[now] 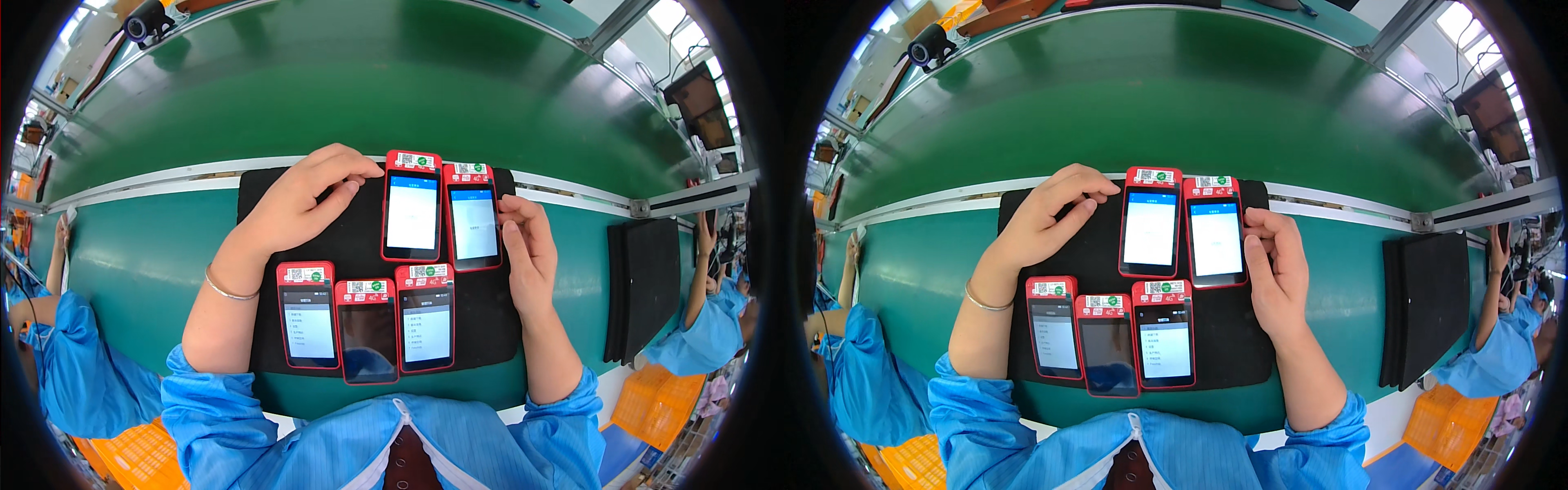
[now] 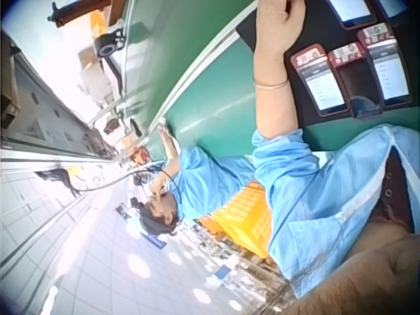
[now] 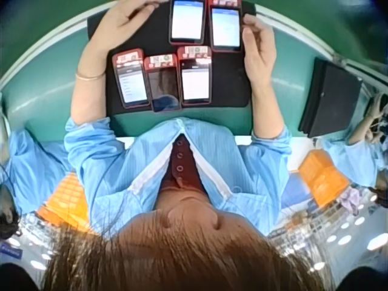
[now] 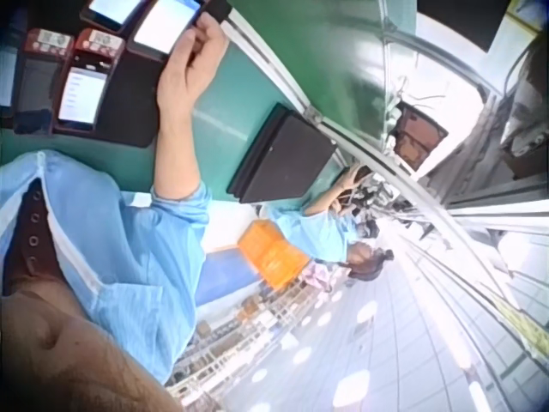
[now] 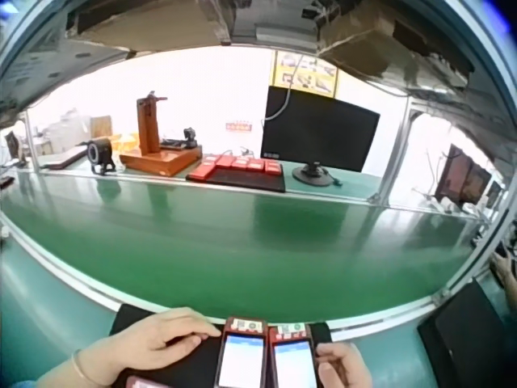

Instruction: The person turns over handheld electronic devices on a mat, powers them on, and operates their touchscreens. The person then sets the mat aside, receives another set of devices, flips them over, powers them on, and taps their touchscreens.

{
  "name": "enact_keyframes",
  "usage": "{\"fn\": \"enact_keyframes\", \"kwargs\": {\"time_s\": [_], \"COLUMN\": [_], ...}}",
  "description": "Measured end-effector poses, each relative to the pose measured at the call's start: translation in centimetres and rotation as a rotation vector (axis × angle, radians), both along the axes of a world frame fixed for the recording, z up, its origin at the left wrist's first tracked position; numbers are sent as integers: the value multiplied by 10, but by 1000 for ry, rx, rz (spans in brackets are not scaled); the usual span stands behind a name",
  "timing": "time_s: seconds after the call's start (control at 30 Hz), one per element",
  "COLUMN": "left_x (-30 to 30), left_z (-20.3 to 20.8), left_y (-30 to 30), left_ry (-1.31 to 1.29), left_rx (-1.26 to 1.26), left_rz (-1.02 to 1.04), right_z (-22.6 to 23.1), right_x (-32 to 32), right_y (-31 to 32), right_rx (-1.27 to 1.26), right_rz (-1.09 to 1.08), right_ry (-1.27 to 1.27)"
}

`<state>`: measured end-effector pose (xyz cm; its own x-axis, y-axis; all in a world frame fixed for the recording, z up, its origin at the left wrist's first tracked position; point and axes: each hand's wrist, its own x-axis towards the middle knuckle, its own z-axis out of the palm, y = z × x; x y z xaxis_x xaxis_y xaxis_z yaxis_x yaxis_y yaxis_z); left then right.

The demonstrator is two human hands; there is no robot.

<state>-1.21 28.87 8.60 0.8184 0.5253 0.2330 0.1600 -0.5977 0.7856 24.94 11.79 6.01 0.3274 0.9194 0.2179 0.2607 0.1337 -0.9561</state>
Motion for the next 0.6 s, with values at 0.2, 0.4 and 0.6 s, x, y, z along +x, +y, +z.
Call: {"fn": "enact_keyframes", "kwargs": {"time_s": [0.2,0.4,0.6], "left_x": [-1,0,0], "left_z": [-6,-10,-10], "left_y": [2,2,3], "left_ry": [-17,-53,-63], "left_rx": [-22,-44,-38], "left_rz": [-9,-6,-3], "right_z": [-5,-4,-4], "right_x": [3,1,0], "right_y": [1,1,1], "right_rx": [11,3,2], "right_rz": [0,-3,1], "right_ry": [-40,-28,-17]}}
